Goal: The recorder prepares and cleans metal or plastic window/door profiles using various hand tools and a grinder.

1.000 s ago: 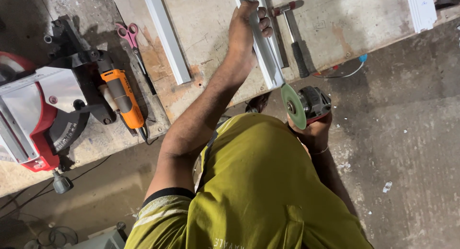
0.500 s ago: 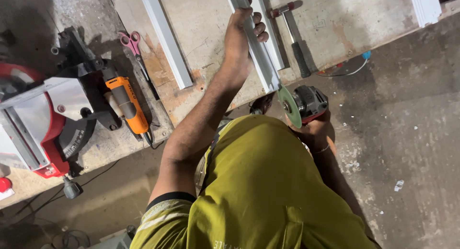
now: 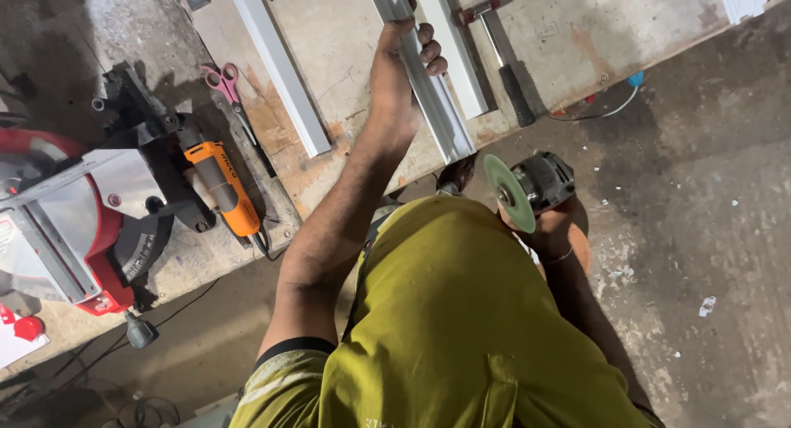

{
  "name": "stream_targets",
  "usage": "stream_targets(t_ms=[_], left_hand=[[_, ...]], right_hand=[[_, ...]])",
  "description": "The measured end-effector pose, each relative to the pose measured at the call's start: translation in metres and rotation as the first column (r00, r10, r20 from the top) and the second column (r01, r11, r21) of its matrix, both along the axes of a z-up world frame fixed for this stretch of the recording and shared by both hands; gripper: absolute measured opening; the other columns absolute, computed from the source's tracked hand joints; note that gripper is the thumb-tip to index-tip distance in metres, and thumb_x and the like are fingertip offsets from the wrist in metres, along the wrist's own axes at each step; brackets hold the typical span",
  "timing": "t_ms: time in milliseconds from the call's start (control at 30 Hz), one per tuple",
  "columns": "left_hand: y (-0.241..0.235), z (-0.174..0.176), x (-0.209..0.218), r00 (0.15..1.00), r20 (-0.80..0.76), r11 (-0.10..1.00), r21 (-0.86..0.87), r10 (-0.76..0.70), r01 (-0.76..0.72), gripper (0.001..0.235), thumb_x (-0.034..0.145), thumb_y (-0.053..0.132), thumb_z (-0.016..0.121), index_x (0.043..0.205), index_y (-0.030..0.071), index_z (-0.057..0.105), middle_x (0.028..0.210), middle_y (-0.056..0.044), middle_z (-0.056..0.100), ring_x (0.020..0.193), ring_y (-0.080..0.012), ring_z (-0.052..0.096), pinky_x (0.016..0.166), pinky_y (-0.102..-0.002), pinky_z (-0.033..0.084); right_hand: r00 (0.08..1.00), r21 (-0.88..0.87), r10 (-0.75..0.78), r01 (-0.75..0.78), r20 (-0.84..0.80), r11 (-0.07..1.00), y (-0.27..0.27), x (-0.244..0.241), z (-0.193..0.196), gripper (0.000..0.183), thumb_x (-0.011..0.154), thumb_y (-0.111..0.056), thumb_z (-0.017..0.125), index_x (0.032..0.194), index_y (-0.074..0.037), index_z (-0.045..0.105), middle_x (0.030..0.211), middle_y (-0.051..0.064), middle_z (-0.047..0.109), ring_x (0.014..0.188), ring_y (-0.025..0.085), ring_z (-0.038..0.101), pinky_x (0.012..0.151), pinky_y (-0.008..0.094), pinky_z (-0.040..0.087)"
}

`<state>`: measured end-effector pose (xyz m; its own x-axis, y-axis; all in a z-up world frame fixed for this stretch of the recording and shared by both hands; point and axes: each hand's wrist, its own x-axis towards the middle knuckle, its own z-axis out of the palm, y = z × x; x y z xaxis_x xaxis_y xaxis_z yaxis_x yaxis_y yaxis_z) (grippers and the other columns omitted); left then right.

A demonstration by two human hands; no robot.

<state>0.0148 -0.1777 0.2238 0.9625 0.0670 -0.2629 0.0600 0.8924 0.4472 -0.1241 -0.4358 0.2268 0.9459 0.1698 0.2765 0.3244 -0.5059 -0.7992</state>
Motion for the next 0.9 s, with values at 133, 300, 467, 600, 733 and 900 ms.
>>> stream_targets(t_ms=[133, 300, 467, 600, 733, 900], left_hand=[[-0.002, -0.004, 0.001, 0.999, 0.045, 0.997, 0.082, -0.006, 0.003, 0.02, 0.102, 0.02, 0.043, 0.119, 0.011, 0.047, 0.086, 0.0, 0.045, 0.071, -0.009, 0.043, 0.063, -0.027, 0.043], [-0.002, -0.017, 0.002, 0.997, 0.081, 0.998, 0.062, -0.011, 0.006, 0.02, 0.105, 0.02, 0.043, 0.121, 0.009, 0.046, 0.088, -0.002, 0.047, 0.074, -0.0111, 0.046, 0.067, -0.029, 0.045], [0.008, -0.01, -0.003, 0.996, 0.064, 0.998, 0.01, -0.058, 0.058, 0.034, 0.1, 0.024, 0.046, 0.128, 0.005, 0.046, 0.093, -0.007, 0.054, 0.082, -0.0171, 0.055, 0.076, -0.035, 0.053], [0.036, -0.036, 0.014, 0.98, -0.091, 0.972, 0.145, -0.174, 0.186, 0.047, 0.092, 0.033, 0.056, 0.124, -0.001, 0.051, 0.098, -0.014, 0.063, 0.089, -0.0243, 0.065, 0.083, -0.04, 0.058], [0.062, -0.107, 0.037, 0.955, -0.286, 0.802, 0.588, 0.084, 0.105, 0.047, 0.092, 0.034, 0.072, 0.109, -0.008, 0.06, 0.083, -0.013, 0.068, 0.07, -0.0216, 0.066, 0.062, -0.036, 0.057], [0.069, -0.092, 0.047, 0.961, -0.01, 0.545, 0.825, 0.277, -0.149, 0.034, 0.092, 0.021, 0.079, 0.105, -0.001, 0.057, 0.074, -0.006, 0.066, 0.058, -0.0124, 0.059, 0.048, -0.03, 0.048]], right_hand=[[0.999, 0.036, -0.022, 0.023, -0.031, 0.999, -0.006, 0.0, -0.011, 0.05, 0.079, -0.018, 0.084, 0.122, -0.003, 0.063, 0.117, 0.008, 0.069, 0.108, 0.023, 0.067, 0.096, 0.034, 0.054], [0.996, 0.073, -0.048, 0.054, -0.077, 0.996, -0.073, 0.005, -0.094, 0.051, 0.079, -0.018, 0.083, 0.122, -0.003, 0.062, 0.116, 0.007, 0.068, 0.107, 0.022, 0.066, 0.095, 0.033, 0.054], [0.992, 0.117, -0.044, 0.058, -0.121, 0.991, -0.021, -0.008, -0.036, 0.051, 0.079, -0.019, 0.083, 0.122, -0.003, 0.061, 0.115, 0.006, 0.068, 0.106, 0.02, 0.066, 0.093, 0.033, 0.053], [0.992, 0.162, -0.035, 0.055, -0.123, 0.985, -0.014, -0.014, -0.013, 0.051, 0.079, -0.019, 0.083, 0.122, -0.003, 0.06, 0.115, 0.005, 0.067, 0.105, 0.019, 0.065, 0.092, 0.032, 0.053], [0.992, 0.209, -0.027, 0.052, -0.121, 0.976, -0.019, -0.016, -0.008, 0.052, 0.079, -0.019, 0.082, 0.122, -0.004, 0.059, 0.114, 0.004, 0.067, 0.104, 0.018, 0.064, 0.09, 0.031, 0.053], [0.997, 0.305, -0.018, 0.042, -0.081, 0.951, -0.014, 0.006, -0.015, 0.052, 0.079, -0.019, 0.082, 0.122, -0.004, 0.058, 0.113, 0.003, 0.066, 0.102, 0.016, 0.063, 0.089, 0.03, 0.053]])
